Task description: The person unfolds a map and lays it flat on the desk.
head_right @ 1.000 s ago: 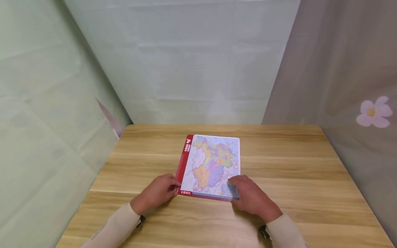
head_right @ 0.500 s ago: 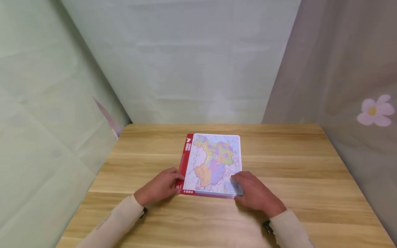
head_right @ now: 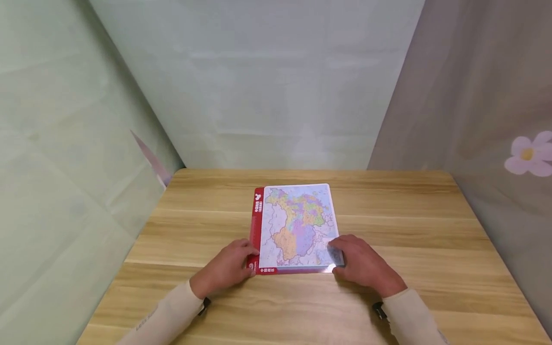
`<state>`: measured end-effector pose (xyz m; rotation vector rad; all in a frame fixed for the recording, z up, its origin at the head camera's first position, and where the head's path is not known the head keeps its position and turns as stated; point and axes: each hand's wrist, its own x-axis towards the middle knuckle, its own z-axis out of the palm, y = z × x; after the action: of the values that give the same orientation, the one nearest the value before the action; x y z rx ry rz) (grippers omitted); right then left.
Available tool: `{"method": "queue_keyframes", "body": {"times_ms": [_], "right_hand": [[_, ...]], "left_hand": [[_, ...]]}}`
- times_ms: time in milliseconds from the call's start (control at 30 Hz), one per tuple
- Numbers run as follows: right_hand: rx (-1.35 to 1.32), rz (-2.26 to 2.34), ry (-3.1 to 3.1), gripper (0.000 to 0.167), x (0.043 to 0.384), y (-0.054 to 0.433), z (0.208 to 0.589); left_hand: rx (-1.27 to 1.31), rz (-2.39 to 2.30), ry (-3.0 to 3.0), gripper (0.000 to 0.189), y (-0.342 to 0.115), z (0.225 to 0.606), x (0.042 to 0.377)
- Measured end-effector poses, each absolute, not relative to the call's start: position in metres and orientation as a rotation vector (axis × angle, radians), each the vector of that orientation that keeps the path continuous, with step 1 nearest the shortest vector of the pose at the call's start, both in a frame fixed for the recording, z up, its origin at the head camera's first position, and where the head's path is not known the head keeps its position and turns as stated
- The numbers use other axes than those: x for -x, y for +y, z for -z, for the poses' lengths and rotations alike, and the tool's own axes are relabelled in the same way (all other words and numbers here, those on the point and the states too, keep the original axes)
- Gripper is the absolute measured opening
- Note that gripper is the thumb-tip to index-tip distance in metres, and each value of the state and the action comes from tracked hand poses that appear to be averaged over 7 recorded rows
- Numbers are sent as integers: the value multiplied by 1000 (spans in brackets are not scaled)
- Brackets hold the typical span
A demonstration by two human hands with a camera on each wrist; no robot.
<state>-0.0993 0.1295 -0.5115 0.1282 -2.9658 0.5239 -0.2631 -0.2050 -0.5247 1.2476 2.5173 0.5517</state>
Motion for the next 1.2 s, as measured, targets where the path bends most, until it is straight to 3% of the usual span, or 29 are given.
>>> {"method": "queue_keyframes", "body": {"times_ms": [567,1200], "right_hand": [[-69,-474,-2972,52,94,123,511],[-336,-389,-2972,50,119,68,514]], "left_hand": [[-1327,-523,2521,53,-207,528,263],[-1279,-524,2516,54,-209,520,262]]}}
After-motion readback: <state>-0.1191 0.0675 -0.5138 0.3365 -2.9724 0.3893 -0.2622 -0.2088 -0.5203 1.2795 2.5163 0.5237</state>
